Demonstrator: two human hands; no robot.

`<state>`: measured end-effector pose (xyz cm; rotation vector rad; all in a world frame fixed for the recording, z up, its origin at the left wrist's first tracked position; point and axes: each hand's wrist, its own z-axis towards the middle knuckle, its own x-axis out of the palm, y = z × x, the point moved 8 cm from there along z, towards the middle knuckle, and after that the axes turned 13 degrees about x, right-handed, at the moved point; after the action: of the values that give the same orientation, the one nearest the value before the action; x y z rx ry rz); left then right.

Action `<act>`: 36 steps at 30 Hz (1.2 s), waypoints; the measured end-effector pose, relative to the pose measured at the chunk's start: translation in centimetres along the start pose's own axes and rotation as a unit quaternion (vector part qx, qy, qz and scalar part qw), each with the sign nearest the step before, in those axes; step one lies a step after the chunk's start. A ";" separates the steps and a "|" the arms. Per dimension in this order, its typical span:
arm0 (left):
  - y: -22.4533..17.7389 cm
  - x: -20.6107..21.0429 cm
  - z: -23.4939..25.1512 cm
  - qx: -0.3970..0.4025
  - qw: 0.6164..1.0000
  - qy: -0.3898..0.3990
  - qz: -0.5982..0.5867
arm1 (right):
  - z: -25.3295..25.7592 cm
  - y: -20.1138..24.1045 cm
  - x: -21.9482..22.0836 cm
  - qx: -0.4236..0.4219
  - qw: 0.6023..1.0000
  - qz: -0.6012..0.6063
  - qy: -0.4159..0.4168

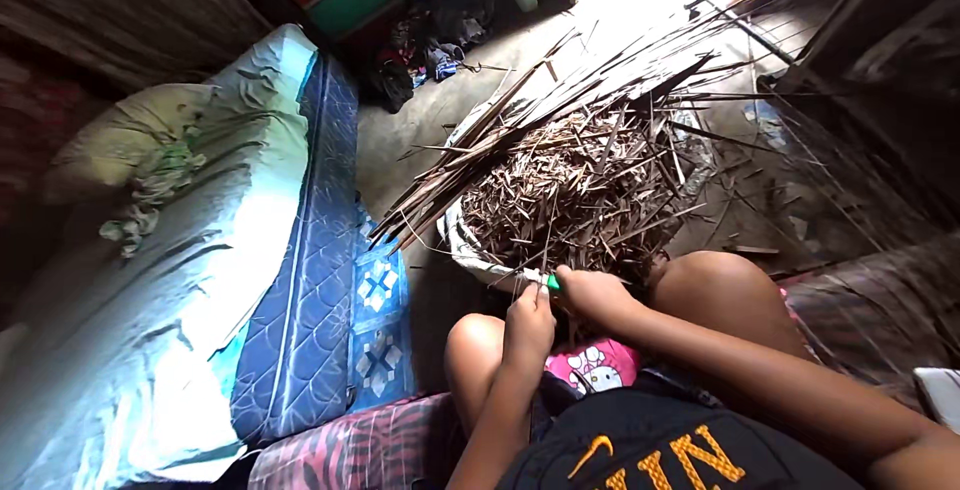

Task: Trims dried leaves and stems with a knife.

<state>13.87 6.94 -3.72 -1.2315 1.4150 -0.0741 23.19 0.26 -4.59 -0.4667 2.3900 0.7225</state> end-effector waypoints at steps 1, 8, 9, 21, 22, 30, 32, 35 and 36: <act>-0.2 0.0 -0.1 0.002 1.000 0.004 -0.002 | 0.6 -0.1 -0.4 0.006 1.000 -0.009 -0.020; -0.5 -1.8 0.2 0.006 0.998 -0.022 0.058 | 1.2 2.1 -1.9 0.032 0.995 -0.027 -0.086; -0.4 -1.9 0.2 0.007 0.998 -0.022 0.062 | 1.3 2.2 -2.0 0.038 0.995 -0.027 -0.090; 0.0 -1.7 -1.2 -0.009 0.988 -0.010 0.153 | -0.1 1.4 -0.5 0.012 1.000 0.021 0.012; -0.2 -1.6 -1.3 -0.011 0.987 -0.003 0.161 | -0.2 1.7 -0.1 0.010 1.000 0.007 0.009; 1.2 -1.3 -1.6 0.019 0.995 -0.017 0.092 | 3.2 -2.0 -4.9 0.087 0.993 0.036 -0.068; 1.8 -1.3 -1.3 0.025 0.999 -0.019 -0.004 | 1.5 -0.1 -3.1 0.018 0.999 0.025 -0.033; 2.1 -0.7 -1.1 0.027 0.980 -0.007 -0.199 | 0.5 1.0 -0.6 -0.054 0.998 -0.011 -0.032; 2.0 -0.4 -1.3 0.018 0.966 0.006 -0.258 | 0.9 0.5 -0.8 -0.043 0.998 -0.014 -0.053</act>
<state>11.60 7.34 -4.37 -1.5438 1.0660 -0.4626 24.00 1.32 -4.53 -0.4846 2.2556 0.8197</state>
